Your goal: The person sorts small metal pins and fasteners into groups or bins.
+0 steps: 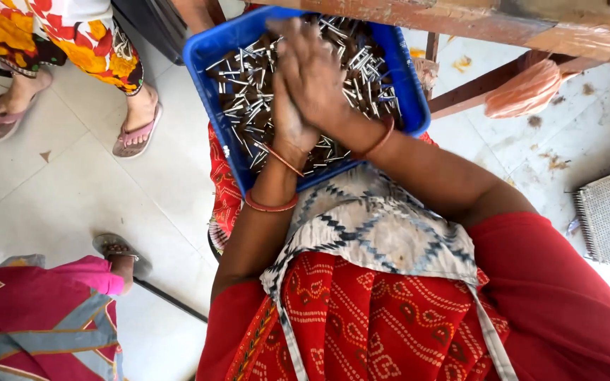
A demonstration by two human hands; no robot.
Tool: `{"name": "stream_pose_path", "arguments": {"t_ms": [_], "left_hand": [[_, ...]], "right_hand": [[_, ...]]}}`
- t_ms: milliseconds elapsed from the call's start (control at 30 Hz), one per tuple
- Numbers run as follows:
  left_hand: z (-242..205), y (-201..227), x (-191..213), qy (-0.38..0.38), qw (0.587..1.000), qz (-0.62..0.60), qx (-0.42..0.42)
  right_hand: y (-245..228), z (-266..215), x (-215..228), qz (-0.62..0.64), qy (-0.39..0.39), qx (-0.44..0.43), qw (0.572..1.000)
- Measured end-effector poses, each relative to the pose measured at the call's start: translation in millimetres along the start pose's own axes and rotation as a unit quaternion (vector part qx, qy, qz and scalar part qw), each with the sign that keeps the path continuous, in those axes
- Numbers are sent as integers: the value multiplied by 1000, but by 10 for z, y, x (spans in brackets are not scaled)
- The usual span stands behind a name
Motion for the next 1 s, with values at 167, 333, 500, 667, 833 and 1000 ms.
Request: {"name": "stream_pose_path", "arguments": {"t_ms": [167, 333, 500, 667, 833, 1000], "left_hand": [[-161, 247, -276, -39, 979, 134, -147], [117, 48, -37, -14, 995, 92, -23], [-17, 317, -230, -12, 975, 164, -152], [35, 71, -89, 14, 988, 146, -50], [-153, 350, -436, -44, 979, 124, -155], [-12, 89, -187, -9, 987, 157, -28]], "right_hand": [[-121, -235, -162, 45, -43, 74, 995], [273, 26, -92, -62, -28, -73, 995], [25, -302, -235, -67, -18, 73, 995], [216, 70, -83, 2, -16, -21, 1000], [-346, -292, -147, -103, 0, 153, 983], [345, 197, -97, 74, 6, -20, 997]]}}
Point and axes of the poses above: each hand's wrist, its own z-axis towards the middle knuckle, its own x-axis out of the back of the hand, y = z × x, the point moved 7 cm from there along z, towards the middle knuckle, and after that the axes turned 8 degrees about z, right-handed, at the moved point
